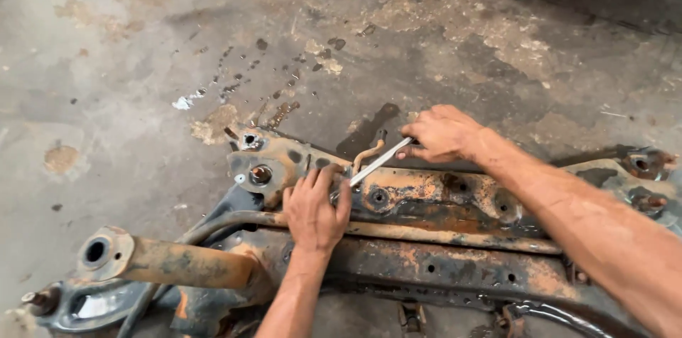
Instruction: Remove bolts and components from a car subframe assembly using impact tools and wrenches.
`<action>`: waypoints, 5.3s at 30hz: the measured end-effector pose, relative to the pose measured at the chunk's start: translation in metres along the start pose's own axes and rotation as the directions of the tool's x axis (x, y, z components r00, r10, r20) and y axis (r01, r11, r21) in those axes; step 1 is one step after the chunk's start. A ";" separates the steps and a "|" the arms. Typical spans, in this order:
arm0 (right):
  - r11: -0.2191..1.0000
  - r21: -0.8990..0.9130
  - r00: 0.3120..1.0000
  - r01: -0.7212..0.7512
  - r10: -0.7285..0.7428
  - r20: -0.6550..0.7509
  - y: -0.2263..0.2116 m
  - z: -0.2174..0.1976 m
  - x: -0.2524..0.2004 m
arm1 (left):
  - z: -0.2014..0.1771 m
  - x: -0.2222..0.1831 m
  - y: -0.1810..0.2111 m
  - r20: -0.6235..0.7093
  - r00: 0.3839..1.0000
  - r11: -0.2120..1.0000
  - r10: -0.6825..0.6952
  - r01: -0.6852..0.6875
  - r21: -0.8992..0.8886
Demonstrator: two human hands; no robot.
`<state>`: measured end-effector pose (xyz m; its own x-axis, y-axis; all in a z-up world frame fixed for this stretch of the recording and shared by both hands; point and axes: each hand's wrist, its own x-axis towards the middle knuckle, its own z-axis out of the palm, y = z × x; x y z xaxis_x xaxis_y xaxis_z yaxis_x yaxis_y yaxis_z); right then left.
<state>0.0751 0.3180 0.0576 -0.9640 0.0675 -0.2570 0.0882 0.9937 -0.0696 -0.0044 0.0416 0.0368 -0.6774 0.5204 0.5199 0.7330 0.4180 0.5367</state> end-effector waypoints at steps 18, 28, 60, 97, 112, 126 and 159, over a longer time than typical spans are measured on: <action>0.968 -0.044 0.940 -0.248 0.230 -0.254 -0.022 0.032 -0.022 | 0.015 0.014 -0.020 0.271 0.954 0.992 0.129 -0.125 -0.031; 0.922 0.007 0.867 -0.387 0.366 -0.339 -0.047 0.047 -0.049 | 0.018 0.021 -0.043 0.340 0.872 0.934 0.352 -0.305 -0.185; 0.977 0.136 0.927 -0.163 0.199 -0.318 -0.050 -0.025 -0.050 | -0.065 0.021 -0.001 0.486 0.866 0.976 -0.114 0.190 -0.109; 0.973 0.138 0.932 -0.185 0.218 -0.290 -0.059 0.033 -0.081 | -0.028 -0.047 -0.034 0.125 0.933 0.940 0.339 -0.328 -0.099; 0.935 0.131 0.862 -0.330 0.354 -0.362 -0.074 0.051 -0.094 | -0.032 -0.032 -0.045 0.201 0.828 0.826 0.524 -0.436 -0.357; 0.947 0.103 0.816 -0.305 0.316 -0.484 -0.048 0.078 -0.094 | -0.020 -0.035 -0.045 0.120 0.822 0.795 0.557 -0.487 -0.361; 0.137 0.437 0.109 -0.889 0.990 -0.089 -0.051 0.046 -0.417 | 0.265 -0.023 0.234 0.439 0.551 0.650 0.709 -0.273 -0.709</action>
<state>0.4840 0.2347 0.1243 -0.0399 0.9991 -0.0110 0.9786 0.0369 -0.2026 0.1992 0.3255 -0.0256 0.1737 0.9103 0.3758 0.6174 -0.3980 0.6786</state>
